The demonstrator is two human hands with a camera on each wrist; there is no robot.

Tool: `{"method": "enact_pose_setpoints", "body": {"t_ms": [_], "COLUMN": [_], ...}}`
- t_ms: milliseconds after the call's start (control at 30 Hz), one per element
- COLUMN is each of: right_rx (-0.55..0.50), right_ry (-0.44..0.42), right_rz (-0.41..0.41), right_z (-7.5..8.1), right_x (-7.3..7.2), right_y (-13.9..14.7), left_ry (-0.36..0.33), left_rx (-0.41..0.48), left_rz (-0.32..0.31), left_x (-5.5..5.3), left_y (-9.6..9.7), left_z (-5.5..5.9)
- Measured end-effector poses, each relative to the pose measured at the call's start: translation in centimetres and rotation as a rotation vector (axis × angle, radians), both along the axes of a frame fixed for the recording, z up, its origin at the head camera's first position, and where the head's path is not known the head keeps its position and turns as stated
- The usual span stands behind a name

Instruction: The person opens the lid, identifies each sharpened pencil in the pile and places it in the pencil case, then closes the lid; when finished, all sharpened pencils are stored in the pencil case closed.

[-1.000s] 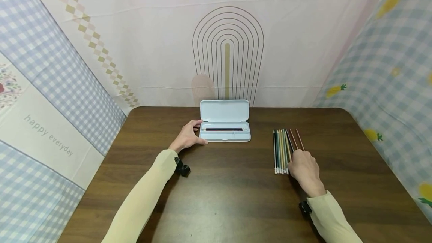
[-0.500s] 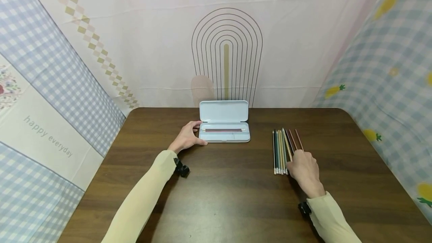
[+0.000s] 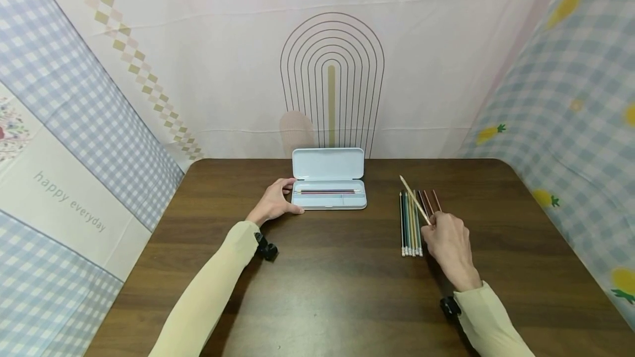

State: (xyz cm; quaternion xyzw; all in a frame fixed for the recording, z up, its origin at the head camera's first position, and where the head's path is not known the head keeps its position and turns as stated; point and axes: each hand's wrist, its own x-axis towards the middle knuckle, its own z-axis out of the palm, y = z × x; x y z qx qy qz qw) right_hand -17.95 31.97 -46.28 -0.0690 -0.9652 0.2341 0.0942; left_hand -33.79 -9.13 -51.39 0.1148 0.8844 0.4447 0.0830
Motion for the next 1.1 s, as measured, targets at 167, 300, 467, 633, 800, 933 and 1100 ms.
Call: {"method": "enact_pose_setpoints", "body": {"t_ms": [167,300,467,633,800,933,1100], "right_rx": [-0.003,-0.028,-0.050,-0.046,-0.072,-0.086,-0.082], "right_ry": [0.116,0.175,0.228,0.219,0.172,0.131,0.090], "right_rz": [0.020,0.069,0.180,0.301,0.373,0.417,0.459], "right_z": [-0.1,-0.2,0.0,0.3,0.4,0.3,0.3], "right_x": [-0.4,-0.9,-1.9,-3.2,-4.9,-6.4,-8.3], "right_y": [-0.3,-0.5,-1.1,-2.0,-3.3,-4.3,-5.4], "left_ry": [-0.002,-0.006,-0.006,-0.002,0.000,-0.005,0.006], "left_rx": [0.002,0.008,0.015,0.014,0.004,0.008,0.010], "left_rz": [-0.001,-0.001,-0.003,-0.004,0.002,0.002,-0.004], "left_x": [0.0,0.1,0.1,0.1,0.2,0.1,0.0], "left_y": [0.0,0.0,0.0,-0.1,-0.2,-0.1,0.0], "left_z": [0.0,0.1,0.2,0.2,0.0,0.0,0.1]}}
